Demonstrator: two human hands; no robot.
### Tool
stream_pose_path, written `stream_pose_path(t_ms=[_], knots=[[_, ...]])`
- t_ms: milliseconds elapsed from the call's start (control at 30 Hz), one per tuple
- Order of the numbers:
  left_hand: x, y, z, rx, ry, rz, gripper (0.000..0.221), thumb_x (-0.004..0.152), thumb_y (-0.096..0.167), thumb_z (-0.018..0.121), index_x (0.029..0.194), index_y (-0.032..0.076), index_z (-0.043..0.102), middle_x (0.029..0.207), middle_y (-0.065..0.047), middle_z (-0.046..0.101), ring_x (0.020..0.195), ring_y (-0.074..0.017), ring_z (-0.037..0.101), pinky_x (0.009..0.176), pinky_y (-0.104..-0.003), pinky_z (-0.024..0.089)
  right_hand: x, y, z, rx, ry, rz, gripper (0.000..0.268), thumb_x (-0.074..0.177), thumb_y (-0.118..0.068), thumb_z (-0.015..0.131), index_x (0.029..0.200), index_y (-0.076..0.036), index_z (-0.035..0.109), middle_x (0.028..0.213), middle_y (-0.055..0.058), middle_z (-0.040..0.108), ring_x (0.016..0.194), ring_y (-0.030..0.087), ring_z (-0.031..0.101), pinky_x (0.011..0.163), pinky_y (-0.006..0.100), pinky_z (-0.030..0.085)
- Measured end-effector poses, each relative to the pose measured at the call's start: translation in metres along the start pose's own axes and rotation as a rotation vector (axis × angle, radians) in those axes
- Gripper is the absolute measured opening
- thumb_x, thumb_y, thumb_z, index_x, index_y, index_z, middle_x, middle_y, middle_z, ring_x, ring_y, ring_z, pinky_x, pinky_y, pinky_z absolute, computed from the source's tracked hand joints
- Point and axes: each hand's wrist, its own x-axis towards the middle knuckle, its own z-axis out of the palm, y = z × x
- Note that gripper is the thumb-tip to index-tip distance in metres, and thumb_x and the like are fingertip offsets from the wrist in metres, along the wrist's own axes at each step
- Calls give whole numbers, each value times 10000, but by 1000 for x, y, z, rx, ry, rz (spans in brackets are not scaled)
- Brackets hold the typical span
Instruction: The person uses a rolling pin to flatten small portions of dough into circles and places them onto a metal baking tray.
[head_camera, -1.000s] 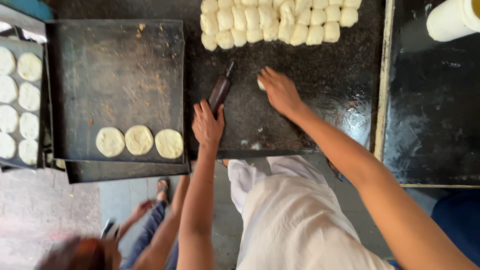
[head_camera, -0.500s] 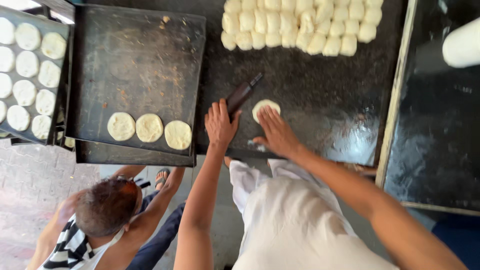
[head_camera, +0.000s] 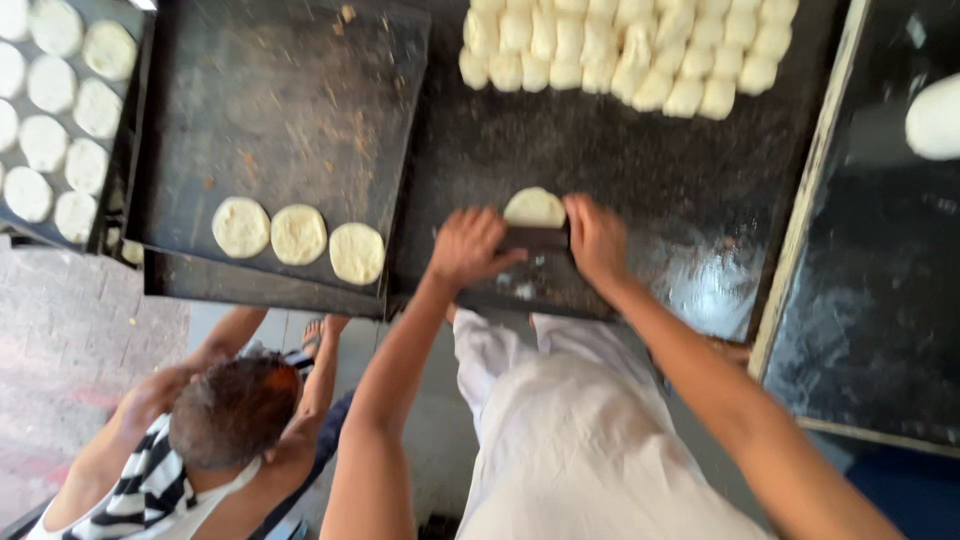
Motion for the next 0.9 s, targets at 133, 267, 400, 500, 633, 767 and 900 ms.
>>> stream_pose_path(t_ms=[133, 267, 400, 500, 633, 767, 900], knots=[[59, -58, 30, -44, -276, -482, 627, 976, 705, 625, 923, 81, 591, 989, -124, 612, 738, -368, 677, 574, -477, 512, 91, 32, 41, -139, -47, 39, 183, 1135, -236, 562, 1082, -77, 636, 840, 167, 715, 753, 410, 686, 625, 527, 518], [53, -48, 19, -91, -177, -359, 679, 876, 688, 672, 1098, 47, 638, 978, -110, 613, 822, -344, 663, 668, -469, 522, 62, 22, 28, -83, 9, -27, 166, 1130, -217, 548, 1172, -92, 647, 865, 202, 692, 771, 417, 676, 654, 519, 515], [-11, -2, -5, 75, -209, -186, 640, 803, 602, 738, 1199, 106, 658, 1008, -79, 625, 941, -284, 627, 800, -467, 508, 6, -7, 7, 153, -5, 153, 233, 1099, -228, 550, 1277, -83, 589, 915, 148, 669, 787, 368, 657, 725, 473, 529], [-33, -6, -4, 132, -84, -443, 589, 861, 519, 778, 1235, 86, 639, 1086, -83, 630, 965, -296, 613, 797, -439, 497, 28, -2, 23, -202, 78, 42, 282, 1013, -376, 605, 1224, -190, 575, 930, 71, 666, 807, 304, 661, 699, 415, 519], [-37, -10, 0, 287, 83, -707, 564, 938, 452, 750, 1311, 48, 622, 1146, -115, 623, 1004, -302, 603, 813, -413, 499, 49, -12, 37, -234, -375, -351, 182, 913, -271, 729, 991, -124, 656, 877, 6, 711, 835, 231, 656, 716, 425, 468], [-44, -19, 7, 215, 49, -660, 578, 876, 397, 756, 1304, 33, 621, 1110, -119, 619, 963, -309, 600, 802, -447, 484, 66, -68, 34, 688, -889, 541, 186, 1008, -213, 684, 1098, -50, 692, 896, 14, 725, 790, 80, 635, 706, 273, 512], [-61, -31, 31, 326, 66, -564, 555, 755, 437, 724, 1206, 131, 621, 1166, -121, 627, 1056, -347, 621, 912, -500, 492, 106, -156, 77, 748, -907, 236, 180, 1033, -235, 654, 1047, -64, 709, 922, -17, 723, 858, 39, 637, 751, 260, 528]])
